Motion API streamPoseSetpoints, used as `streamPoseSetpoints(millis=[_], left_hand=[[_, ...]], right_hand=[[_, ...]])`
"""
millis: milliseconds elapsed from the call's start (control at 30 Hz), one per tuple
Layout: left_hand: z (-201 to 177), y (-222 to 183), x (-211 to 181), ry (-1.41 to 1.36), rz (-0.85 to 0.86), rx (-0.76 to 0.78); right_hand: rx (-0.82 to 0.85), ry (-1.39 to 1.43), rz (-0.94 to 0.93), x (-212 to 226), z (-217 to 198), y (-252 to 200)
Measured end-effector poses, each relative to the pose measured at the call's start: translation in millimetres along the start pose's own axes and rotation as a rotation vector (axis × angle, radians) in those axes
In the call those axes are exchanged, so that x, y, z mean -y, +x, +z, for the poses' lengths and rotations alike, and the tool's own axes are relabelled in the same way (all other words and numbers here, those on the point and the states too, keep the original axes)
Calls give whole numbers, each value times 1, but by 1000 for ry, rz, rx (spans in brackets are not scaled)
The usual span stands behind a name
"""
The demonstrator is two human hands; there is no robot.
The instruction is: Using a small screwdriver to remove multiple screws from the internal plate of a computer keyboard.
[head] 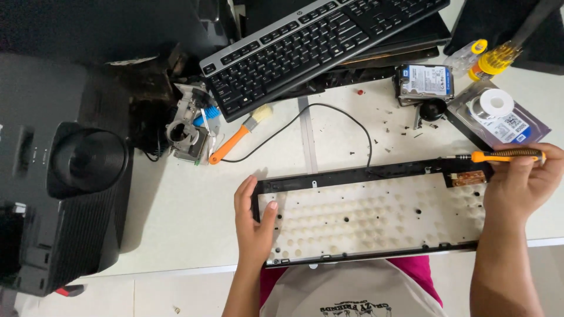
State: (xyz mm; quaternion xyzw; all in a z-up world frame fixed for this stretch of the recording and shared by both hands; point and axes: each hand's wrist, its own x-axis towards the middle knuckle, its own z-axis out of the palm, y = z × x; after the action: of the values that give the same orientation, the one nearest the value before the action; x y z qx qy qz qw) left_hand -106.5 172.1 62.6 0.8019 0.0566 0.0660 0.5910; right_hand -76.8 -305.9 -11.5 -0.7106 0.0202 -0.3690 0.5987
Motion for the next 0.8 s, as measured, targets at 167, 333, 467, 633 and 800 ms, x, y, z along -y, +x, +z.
streamPoseSetpoints(millis=[167, 333, 467, 633, 800], left_hand=[[-8, 13, 4, 4, -13, 33], [-41, 2, -5, -56, -299, 86], [-50, -18, -14, 494, -387, 325], [-37, -16, 11, 549, -300, 305], [-28, 17, 35, 404, -220, 104]], right_hand=[[20, -28, -22, -3, 2, 3], [-55, -57, 27, -7, -46, -4], [-23, 11, 399, -8, -102, -20], [22, 20, 576, 5, -101, -31], [-105, 264, 622, 3, -64, -24]])
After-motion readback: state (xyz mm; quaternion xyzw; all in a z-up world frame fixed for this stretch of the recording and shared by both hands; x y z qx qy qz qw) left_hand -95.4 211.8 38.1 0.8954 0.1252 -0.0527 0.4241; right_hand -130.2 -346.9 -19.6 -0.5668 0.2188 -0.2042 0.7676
